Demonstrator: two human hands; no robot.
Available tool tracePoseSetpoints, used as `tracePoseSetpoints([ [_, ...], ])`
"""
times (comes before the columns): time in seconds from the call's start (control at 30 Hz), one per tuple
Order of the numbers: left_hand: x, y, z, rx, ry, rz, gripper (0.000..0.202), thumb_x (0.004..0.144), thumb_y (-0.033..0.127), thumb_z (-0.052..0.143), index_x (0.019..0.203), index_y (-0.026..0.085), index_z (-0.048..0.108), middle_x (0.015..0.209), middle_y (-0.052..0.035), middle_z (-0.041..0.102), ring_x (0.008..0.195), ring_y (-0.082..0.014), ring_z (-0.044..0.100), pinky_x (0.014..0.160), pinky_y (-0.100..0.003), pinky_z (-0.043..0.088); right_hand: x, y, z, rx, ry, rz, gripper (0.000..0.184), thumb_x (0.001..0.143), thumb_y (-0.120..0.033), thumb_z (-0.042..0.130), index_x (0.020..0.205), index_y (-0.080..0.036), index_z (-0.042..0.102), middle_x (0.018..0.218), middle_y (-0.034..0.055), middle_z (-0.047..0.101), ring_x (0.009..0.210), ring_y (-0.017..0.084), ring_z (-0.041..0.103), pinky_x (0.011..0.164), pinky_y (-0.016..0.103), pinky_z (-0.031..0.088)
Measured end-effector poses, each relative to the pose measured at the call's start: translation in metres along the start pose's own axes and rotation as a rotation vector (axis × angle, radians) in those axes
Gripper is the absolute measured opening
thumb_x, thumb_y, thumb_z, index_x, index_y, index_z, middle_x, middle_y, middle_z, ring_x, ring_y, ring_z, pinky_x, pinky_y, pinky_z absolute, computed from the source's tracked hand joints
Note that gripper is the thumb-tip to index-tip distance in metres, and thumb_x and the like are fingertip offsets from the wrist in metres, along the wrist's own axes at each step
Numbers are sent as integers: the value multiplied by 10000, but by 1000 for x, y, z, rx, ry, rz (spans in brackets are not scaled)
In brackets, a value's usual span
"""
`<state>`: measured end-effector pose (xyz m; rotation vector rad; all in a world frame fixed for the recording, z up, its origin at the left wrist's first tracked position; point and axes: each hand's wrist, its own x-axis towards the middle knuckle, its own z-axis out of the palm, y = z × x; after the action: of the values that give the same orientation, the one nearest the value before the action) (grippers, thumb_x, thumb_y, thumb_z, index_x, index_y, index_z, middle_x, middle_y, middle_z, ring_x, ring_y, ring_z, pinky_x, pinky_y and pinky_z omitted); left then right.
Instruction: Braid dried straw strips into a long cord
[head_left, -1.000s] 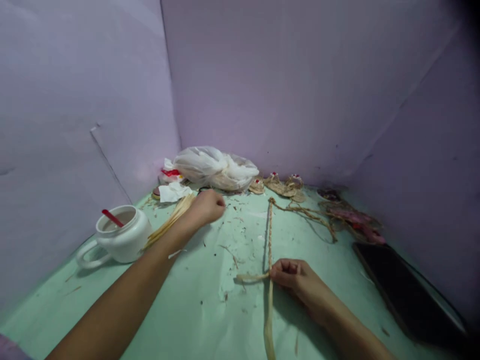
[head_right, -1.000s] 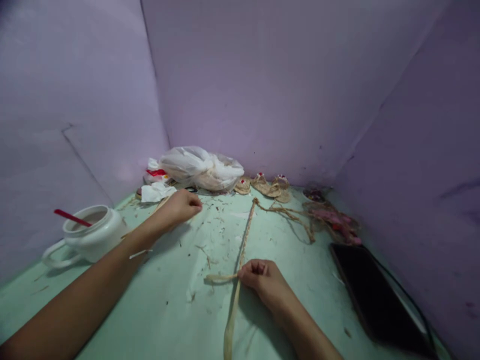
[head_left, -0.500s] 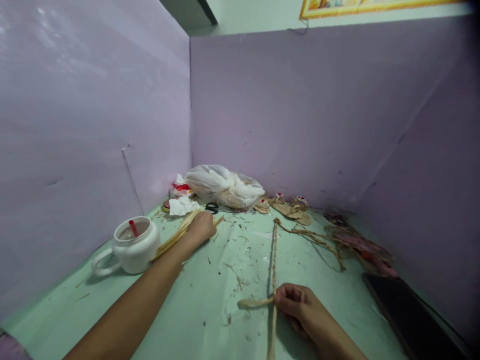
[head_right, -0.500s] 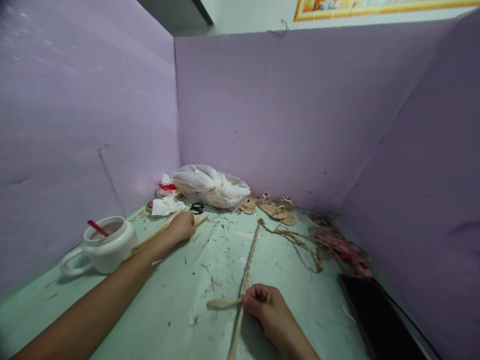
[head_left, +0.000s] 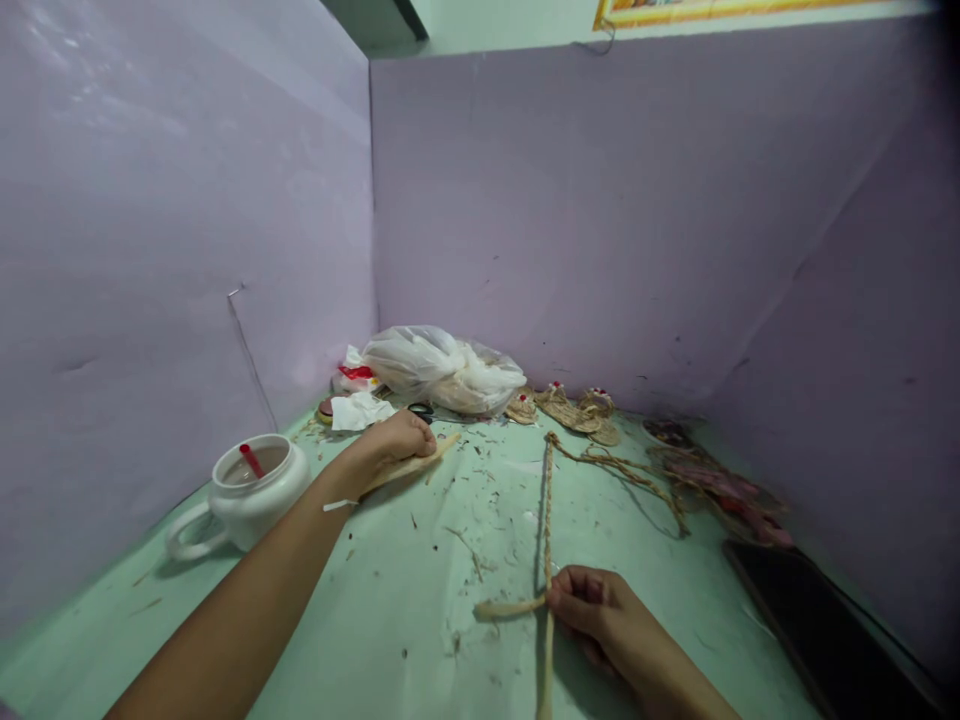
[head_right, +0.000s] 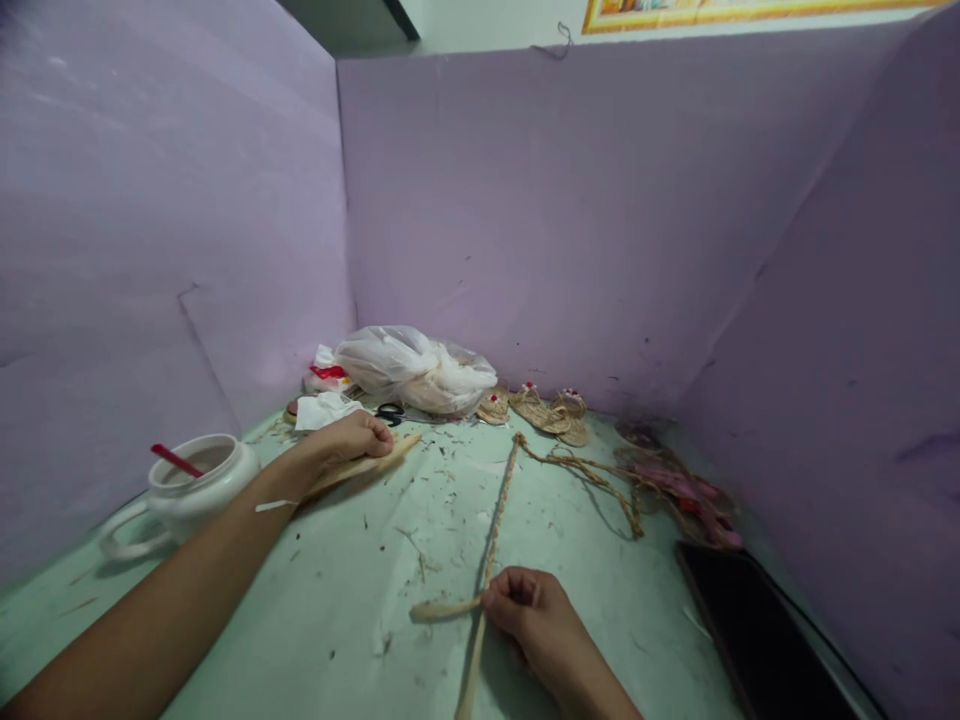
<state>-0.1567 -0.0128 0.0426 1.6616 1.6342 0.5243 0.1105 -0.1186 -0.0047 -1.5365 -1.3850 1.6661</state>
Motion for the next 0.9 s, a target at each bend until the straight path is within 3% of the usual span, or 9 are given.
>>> tracePoseSetpoints([
  [0.13, -19, 23, 20, -108, -402, 34, 142, 534, 218, 514, 651, 148, 553, 517, 12, 509, 464, -111, 465, 479, -227, 362, -4, -2, -1, 44, 13, -29, 256, 589, -350, 591, 543, -159, 427, 386, -85, 340, 310, 16, 267, 322, 175, 153],
  [0.2, -27, 34, 34, -22, -582, 50, 143, 538, 221, 526, 656, 151, 569, 553, -3, 541, 498, -122, 494, 508, -236, 382, -5, -2, -1, 59, 35, -18, 216, 591, -309, 588, 555, -155, 442, 400, -77, 371, 318, 22, 299, 324, 174, 168],
  [0.27, -32, 43, 48, 260, -524, 49, 138, 535, 220, 529, 629, 147, 597, 557, -24, 552, 521, -138, 500, 517, -244, 374, -5, -2, -2, 69, 45, -9, 186, 598, -285, 582, 568, -151, 456, 405, -74, 381, 321, 26, 306, 321, 175, 173],
  [0.33, -37, 50, 58, 564, -266, 70, 148, 536, 200, 512, 621, 150, 623, 586, -49, 576, 554, -155, 507, 533, -254, 360, -5, -1, -2, 74, 46, -10, 170, 609, -276, 573, 576, -150, 465, 404, -75, 376, 320, 27, 299, 318, 177, 175],
  [0.4, -41, 55, 66, 698, -74, 125, 179, 547, 185, 493, 645, 171, 642, 641, -58, 607, 587, -160, 517, 547, -252, 348, -4, 0, -2, 71, 46, -13, 160, 617, -269, 569, 580, -150, 470, 401, -75, 376, 319, 29, 297, 318, 178, 180],
  [0.43, -44, 57, 68, 692, -66, 163, 193, 557, 189, 487, 663, 184, 648, 660, -53, 616, 595, -156, 520, 545, -246, 343, -4, 0, -2, 71, 45, -14, 158, 618, -266, 569, 579, -150, 470, 401, -75, 379, 318, 30, 299, 319, 179, 182],
  [0.57, -54, 64, 82, 617, -222, 269, 194, 571, 232, 500, 686, 205, 654, 665, -35, 630, 585, -144, 526, 510, -227, 325, -5, -1, -2, 78, 31, -32, 160, 614, -258, 576, 563, -149, 471, 400, -72, 389, 315, 30, 304, 319, 182, 180],
  [0.73, -57, 62, 99, 782, -167, 273, 186, 558, 159, 491, 668, 189, 637, 692, -68, 637, 641, -186, 561, 525, -249, 332, -5, -1, -2, 69, 38, -39, 137, 619, -232, 560, 559, -144, 473, 400, -68, 402, 311, 27, 308, 309, 171, 193],
  [0.9, -53, 60, 96, 750, -194, 301, 146, 584, 230, 504, 681, 226, 613, 701, -27, 634, 636, -181, 550, 499, -245, 303, -3, 0, -3, 73, 37, -45, 117, 628, -216, 554, 571, -136, 492, 399, -67, 407, 307, 25, 307, 301, 164, 200],
])
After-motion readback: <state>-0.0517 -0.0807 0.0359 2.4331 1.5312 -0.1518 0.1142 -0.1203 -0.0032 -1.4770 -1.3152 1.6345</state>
